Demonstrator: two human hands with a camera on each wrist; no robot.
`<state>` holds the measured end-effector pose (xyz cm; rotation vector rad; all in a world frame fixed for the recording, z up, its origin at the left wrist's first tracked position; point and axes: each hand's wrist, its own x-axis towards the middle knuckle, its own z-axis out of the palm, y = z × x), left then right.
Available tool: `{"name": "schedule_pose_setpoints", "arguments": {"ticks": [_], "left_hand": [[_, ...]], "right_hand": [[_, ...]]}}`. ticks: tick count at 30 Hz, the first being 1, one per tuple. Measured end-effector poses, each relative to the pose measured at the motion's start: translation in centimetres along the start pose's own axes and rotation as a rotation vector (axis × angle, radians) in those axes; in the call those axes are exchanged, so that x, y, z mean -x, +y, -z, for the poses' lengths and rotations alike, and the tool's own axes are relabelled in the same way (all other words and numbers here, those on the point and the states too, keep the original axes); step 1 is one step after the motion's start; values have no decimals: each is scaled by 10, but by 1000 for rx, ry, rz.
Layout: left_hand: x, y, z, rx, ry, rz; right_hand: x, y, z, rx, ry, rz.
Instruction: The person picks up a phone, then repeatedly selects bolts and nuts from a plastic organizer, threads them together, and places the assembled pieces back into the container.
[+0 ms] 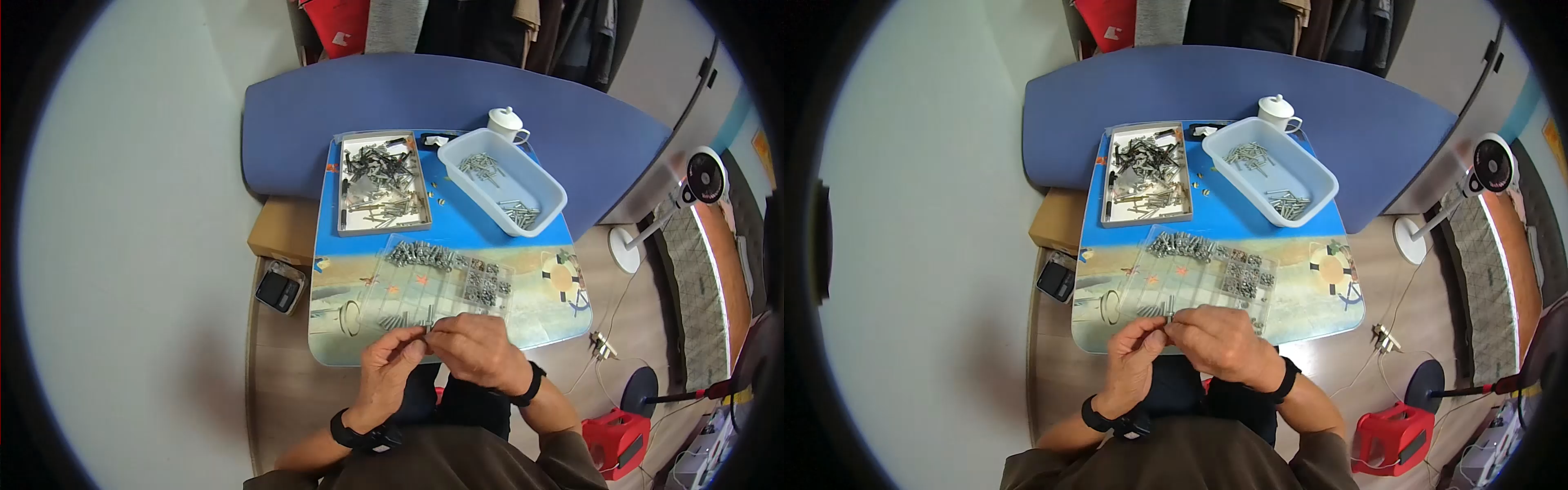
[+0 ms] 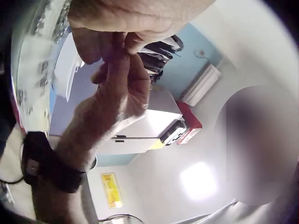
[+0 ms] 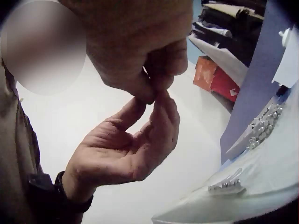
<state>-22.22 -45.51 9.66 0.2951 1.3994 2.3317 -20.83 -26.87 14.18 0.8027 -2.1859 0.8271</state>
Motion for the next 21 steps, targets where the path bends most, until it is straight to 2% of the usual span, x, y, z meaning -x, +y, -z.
{"name": "schedule_pose_setpoints", "arguments": {"ticks": [5, 8, 13, 15, 17, 19, 21], "left_hand": [[15, -13, -13, 313, -58, 203], [16, -19, -12, 361, -46, 230], [19, -16, -15, 226, -82, 195], [18, -13, -18, 178, -106, 182], [16, -12, -20, 108, -111, 151], [15, -10, -21, 25, -125, 136], [15, -9, -22, -53, -130, 128]], "right_hand": [[31, -26, 4, 58, 126, -94], [42, -34, 7, -26, 143, -164], [63, -31, 14, -208, 153, -317], [62, -32, 21, -313, 217, -574], [63, -26, 25, -372, 185, -612], [66, -21, 26, -586, 99, -769], [70, -13, 19, -658, 135, -793]]}}
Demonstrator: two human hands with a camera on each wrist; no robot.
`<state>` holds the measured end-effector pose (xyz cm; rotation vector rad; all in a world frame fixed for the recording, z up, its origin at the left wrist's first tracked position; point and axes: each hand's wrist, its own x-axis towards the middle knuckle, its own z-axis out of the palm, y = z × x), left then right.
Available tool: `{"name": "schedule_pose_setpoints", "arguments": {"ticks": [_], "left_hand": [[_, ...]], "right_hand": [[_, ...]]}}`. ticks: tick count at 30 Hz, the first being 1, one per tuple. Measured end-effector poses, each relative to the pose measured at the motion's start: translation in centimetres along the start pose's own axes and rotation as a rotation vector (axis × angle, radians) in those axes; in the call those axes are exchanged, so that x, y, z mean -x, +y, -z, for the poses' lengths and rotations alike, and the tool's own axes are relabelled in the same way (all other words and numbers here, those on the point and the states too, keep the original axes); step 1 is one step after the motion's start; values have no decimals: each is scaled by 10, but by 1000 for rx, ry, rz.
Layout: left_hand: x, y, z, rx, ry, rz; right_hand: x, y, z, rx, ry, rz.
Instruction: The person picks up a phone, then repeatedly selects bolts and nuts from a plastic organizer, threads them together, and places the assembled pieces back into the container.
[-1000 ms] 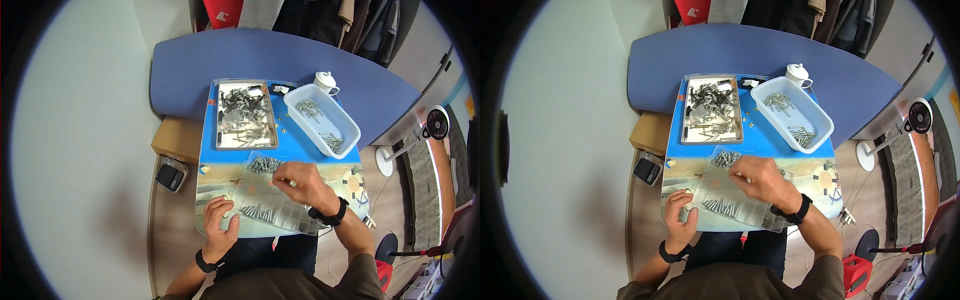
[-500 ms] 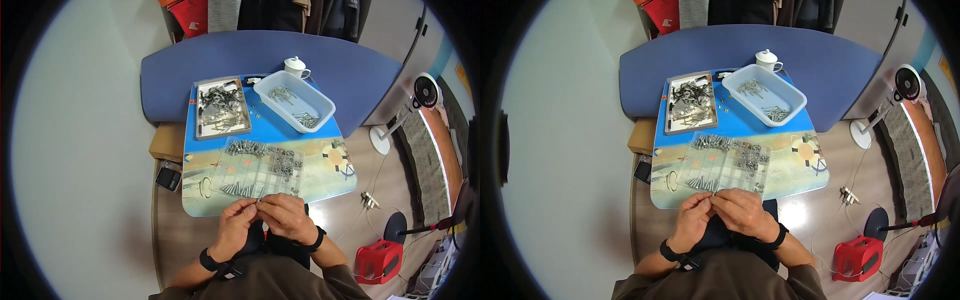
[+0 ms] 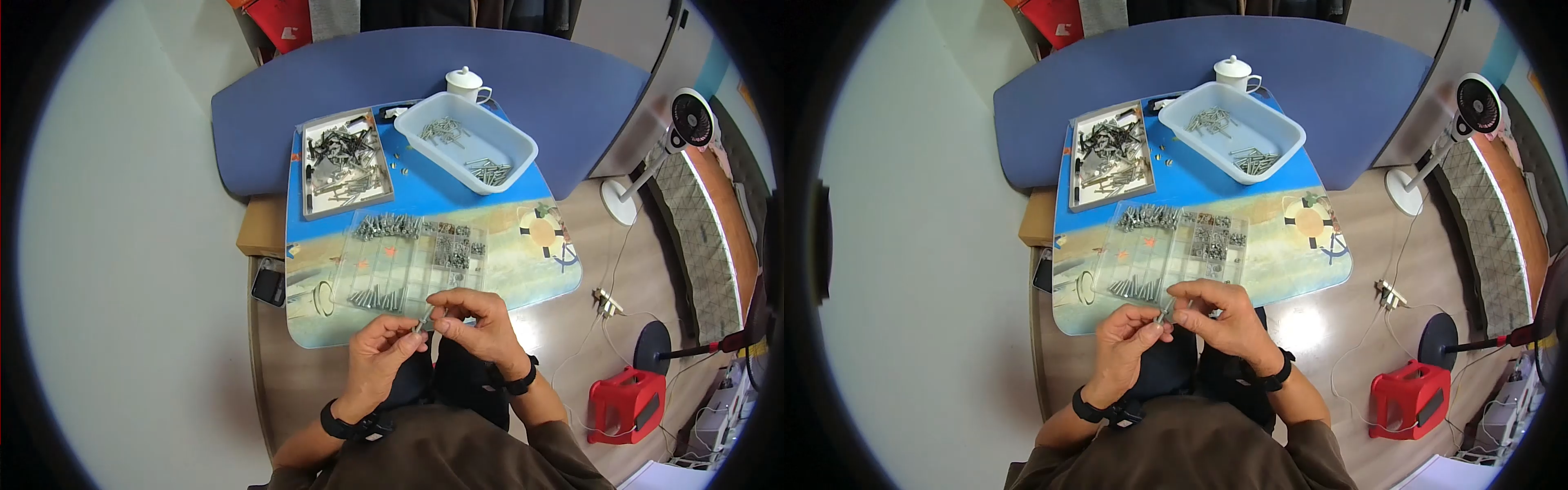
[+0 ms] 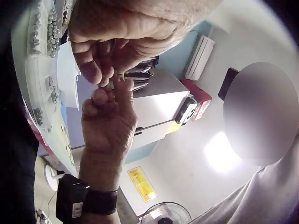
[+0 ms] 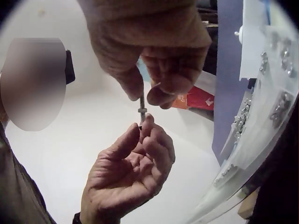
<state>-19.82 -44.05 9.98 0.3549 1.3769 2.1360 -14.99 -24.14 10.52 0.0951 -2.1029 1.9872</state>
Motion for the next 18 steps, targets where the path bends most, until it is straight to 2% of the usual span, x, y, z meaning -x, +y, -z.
{"name": "schedule_pose_setpoints", "arguments": {"ticks": [4, 6, 8, 10, 11, 13, 17, 18], "left_hand": [[-1, -1, 0, -179, 54, -78], [-1, -2, 1, -248, 50, -97], [-4, -3, -2, -296, 42, -219], [-6, -8, 1, -326, 46, -242], [-7, -10, 2, -357, 50, -268], [-8, -10, 2, -420, 61, -295], [-13, -7, 3, -602, 22, -389], [-14, -7, 3, -603, 20, -386]], "right_hand": [[-5, 6, -1, -217, 3, -64], [-6, 12, 2, -158, -58, -42], [-6, 14, 4, -94, -116, -15], [-5, 10, 3, -145, -106, -137], [-6, 8, 2, -147, -104, -141], [-7, 5, 1, -309, -76, -327], [-8, 9, 10, -224, -159, -348], [-7, 12, 11, -178, -146, -279]]}}
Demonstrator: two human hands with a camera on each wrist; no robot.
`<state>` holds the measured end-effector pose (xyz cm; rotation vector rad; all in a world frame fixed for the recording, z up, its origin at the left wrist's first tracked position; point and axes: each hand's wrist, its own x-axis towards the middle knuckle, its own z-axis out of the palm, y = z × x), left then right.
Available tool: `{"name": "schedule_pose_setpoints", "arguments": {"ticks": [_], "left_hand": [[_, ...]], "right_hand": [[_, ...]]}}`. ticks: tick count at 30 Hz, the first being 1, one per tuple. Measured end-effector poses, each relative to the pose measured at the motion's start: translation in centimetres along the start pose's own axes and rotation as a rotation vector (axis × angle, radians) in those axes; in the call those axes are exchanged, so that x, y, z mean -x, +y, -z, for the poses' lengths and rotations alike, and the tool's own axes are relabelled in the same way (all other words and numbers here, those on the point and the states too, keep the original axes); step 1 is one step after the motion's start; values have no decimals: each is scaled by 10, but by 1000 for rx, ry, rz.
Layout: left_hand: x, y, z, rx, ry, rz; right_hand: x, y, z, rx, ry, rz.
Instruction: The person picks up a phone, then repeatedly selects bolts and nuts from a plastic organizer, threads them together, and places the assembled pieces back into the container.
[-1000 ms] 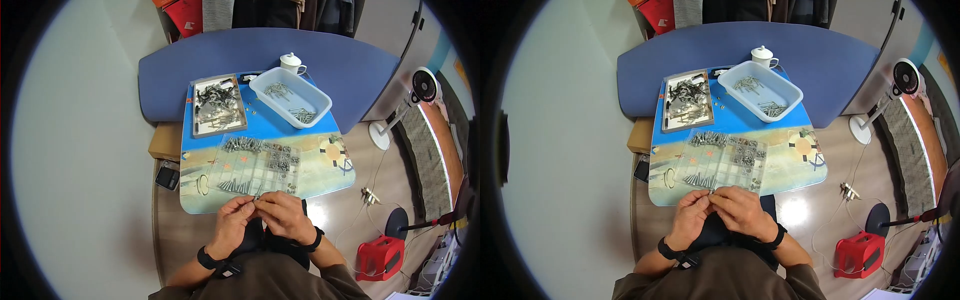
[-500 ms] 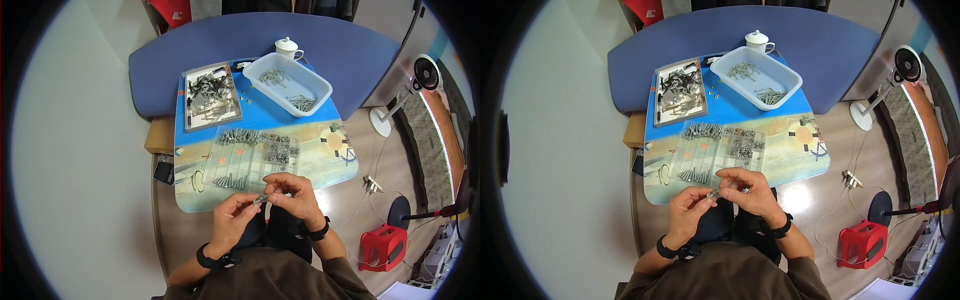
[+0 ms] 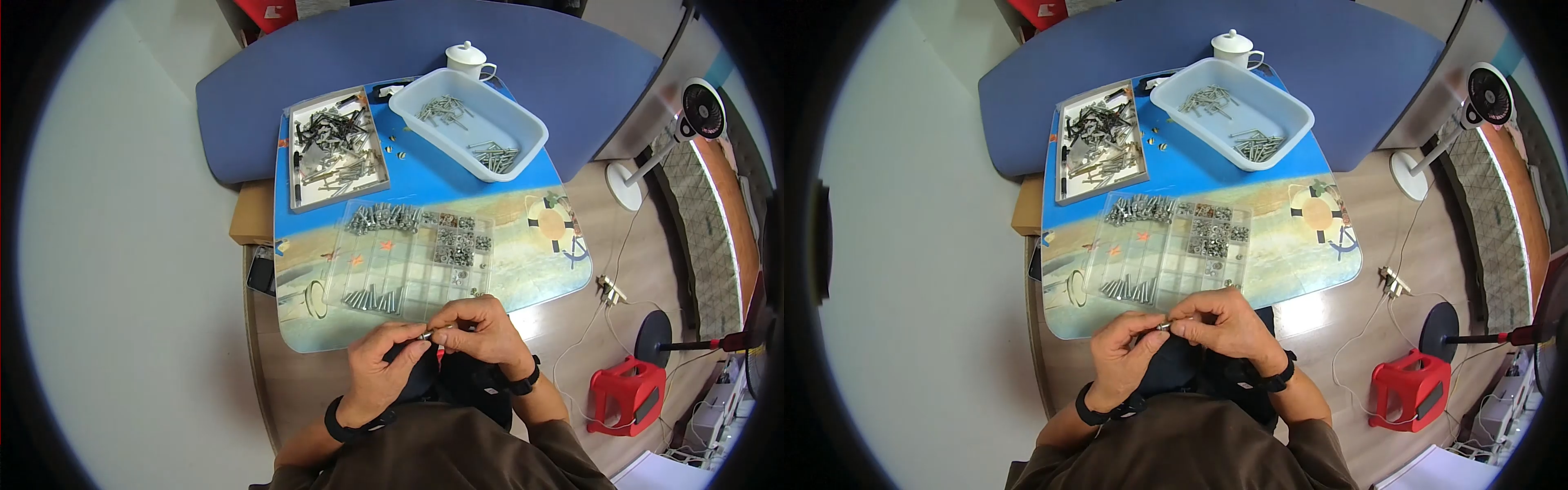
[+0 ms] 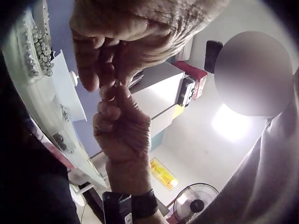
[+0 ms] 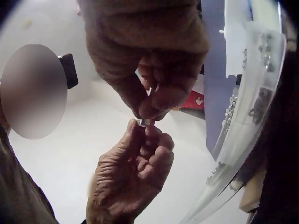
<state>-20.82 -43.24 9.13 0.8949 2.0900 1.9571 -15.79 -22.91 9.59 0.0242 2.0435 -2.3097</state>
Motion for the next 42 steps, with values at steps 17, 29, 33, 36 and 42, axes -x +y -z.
{"name": "schedule_pose_setpoints", "arguments": {"ticks": [17, 29, 33, 36, 42], "left_hand": [[-8, -8, -11, 48, -35, 188], [-5, -20, -12, 138, 3, 205], [-10, -18, -9, 18, -35, 162], [-16, -12, -10, -139, -8, 96], [-26, -9, -7, -400, -52, -201]], "right_hand": [[-4, 8, 7, -114, 50, 11], [-1, 8, 0, -42, 87, 71], [-3, 7, -2, 141, 145, 274], [-3, 9, -3, 128, 157, 289], [-2, 15, -5, 14, 147, 236]]}}
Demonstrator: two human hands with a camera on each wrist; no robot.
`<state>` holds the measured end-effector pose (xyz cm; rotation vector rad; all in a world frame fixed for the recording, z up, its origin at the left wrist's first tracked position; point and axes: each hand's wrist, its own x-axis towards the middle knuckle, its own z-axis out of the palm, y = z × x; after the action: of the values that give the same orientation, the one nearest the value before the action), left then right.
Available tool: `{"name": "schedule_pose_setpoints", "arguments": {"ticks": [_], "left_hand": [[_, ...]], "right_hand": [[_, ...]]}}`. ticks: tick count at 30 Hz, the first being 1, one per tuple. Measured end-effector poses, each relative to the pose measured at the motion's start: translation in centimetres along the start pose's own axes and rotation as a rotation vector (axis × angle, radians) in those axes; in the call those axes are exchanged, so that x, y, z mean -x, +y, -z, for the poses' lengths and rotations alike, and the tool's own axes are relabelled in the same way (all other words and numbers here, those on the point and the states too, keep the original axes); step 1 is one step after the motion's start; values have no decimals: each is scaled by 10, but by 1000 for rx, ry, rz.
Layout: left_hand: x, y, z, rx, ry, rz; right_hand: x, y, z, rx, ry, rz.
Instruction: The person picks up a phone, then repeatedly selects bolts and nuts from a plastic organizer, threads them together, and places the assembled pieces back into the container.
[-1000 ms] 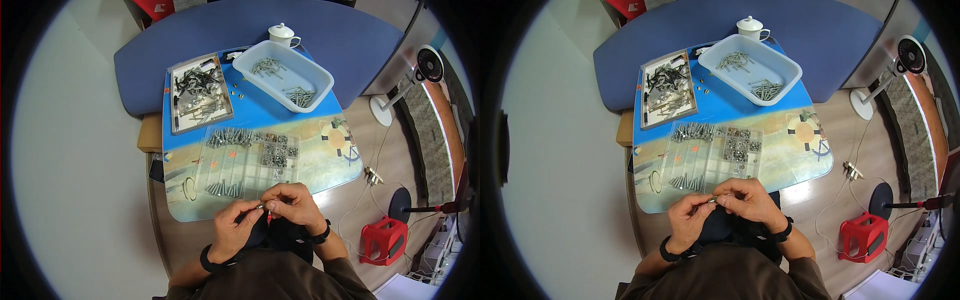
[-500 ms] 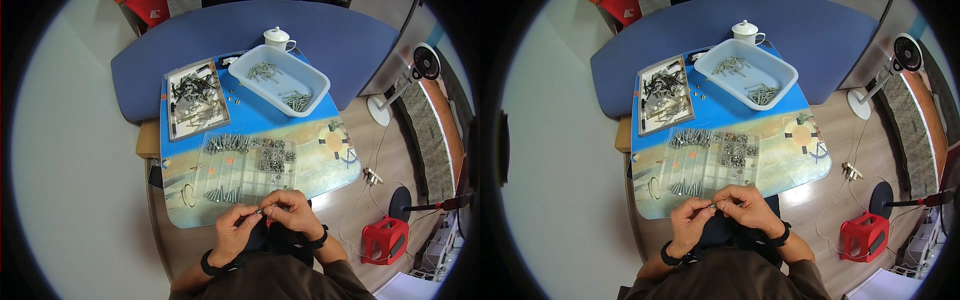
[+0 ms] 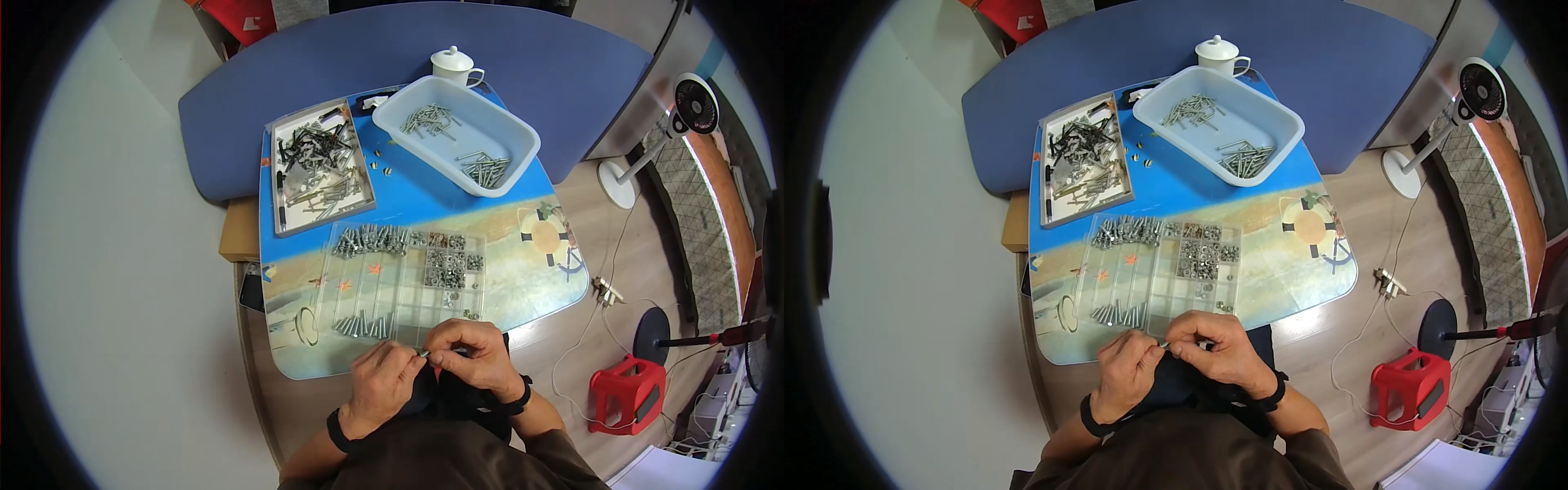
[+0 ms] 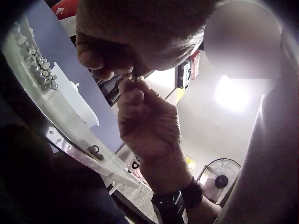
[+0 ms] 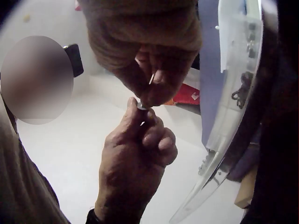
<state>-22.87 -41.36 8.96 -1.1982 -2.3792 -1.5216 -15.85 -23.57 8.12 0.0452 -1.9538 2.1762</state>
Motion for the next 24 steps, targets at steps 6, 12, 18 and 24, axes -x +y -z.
{"name": "schedule_pose_setpoints", "arguments": {"ticks": [6, 12, 18, 24], "left_hand": [[7, -1, 5, 145, -88, 144], [9, 3, 7, 452, -93, 376], [15, 4, 4, 526, -82, 463], [14, 5, -1, 720, -93, 574]], "right_hand": [[-3, 3, -1, 33, -41, 86], [-1, -6, -2, -4, -70, -115], [-4, -6, 1, 88, -117, -69], [-4, -7, -1, 14, -60, -120]]}}
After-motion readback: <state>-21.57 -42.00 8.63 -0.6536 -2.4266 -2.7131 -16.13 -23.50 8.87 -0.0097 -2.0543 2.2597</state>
